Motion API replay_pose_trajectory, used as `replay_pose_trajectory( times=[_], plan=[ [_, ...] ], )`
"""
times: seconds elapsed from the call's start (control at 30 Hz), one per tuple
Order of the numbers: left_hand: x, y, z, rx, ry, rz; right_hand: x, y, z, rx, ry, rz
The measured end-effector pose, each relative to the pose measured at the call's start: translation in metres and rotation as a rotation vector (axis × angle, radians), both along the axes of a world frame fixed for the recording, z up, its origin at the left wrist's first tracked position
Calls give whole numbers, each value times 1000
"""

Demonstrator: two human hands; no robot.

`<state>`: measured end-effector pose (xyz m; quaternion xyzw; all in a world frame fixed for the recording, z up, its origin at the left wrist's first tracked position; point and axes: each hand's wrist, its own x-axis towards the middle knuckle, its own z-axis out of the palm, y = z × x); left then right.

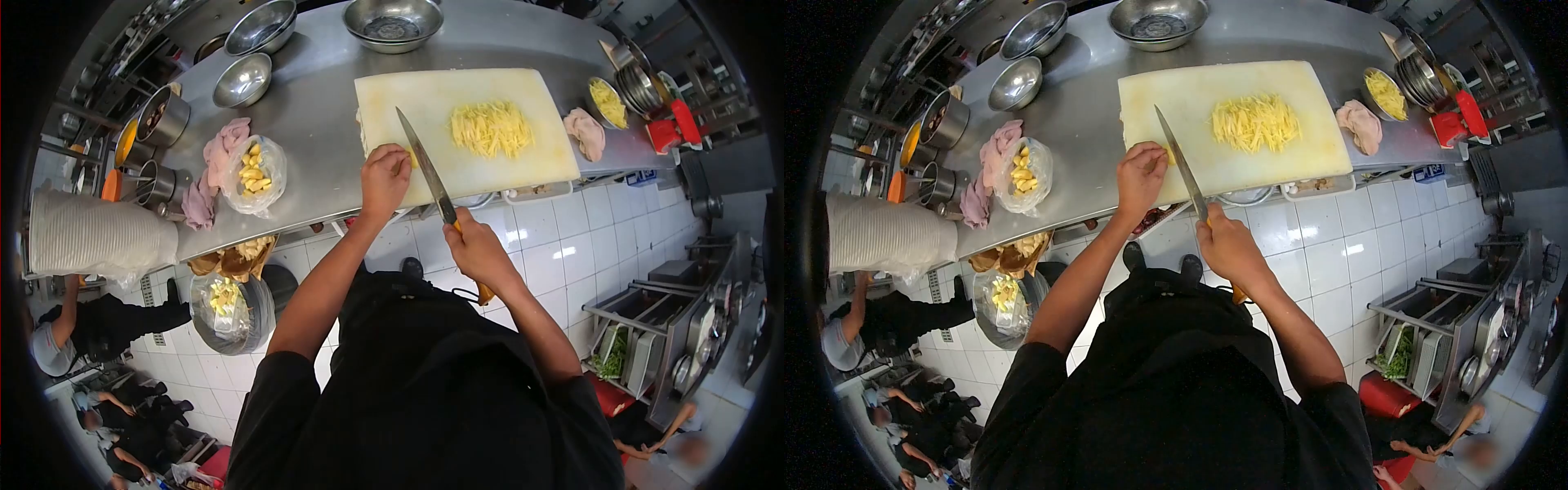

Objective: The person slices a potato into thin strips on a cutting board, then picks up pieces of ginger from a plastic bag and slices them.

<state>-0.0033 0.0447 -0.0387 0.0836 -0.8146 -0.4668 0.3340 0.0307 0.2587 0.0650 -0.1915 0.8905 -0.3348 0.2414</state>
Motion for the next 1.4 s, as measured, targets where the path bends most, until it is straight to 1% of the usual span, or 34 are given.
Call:
replay_pose_trajectory(
  times=[0.13,0.23,0.27,0.33,0.4,0.5,0.63,0.73,0.83,0.93,1.4],
  plan=[
    [1,1,4,16,-4,0,-2,0,-1,-4,4,16],
    [1,1,3,-7,-2,11,-4,-7,-21,-4,15,25],
    [1,-1,1,-33,12,10,-5,-7,-24,18,-33,29],
    [-4,-3,2,-51,13,3,-13,-15,-15,53,-109,31],
    [0,-2,1,-28,-41,-13,-13,-10,-15,30,-111,24],
    [2,-2,3,-54,-23,1,-14,-6,-17,13,-55,14],
    [1,0,1,-8,20,3,-9,-3,-12,27,29,14],
    [1,1,3,0,3,3,-6,-3,-1,29,6,6],
    [2,1,3,-2,3,-1,-5,-2,-2,13,21,16],
    [0,0,2,-17,23,-3,-4,-6,8,26,-31,19],
    [0,0,1,-4,1,-1,-4,-6,3,69,17,33]
  ],
)
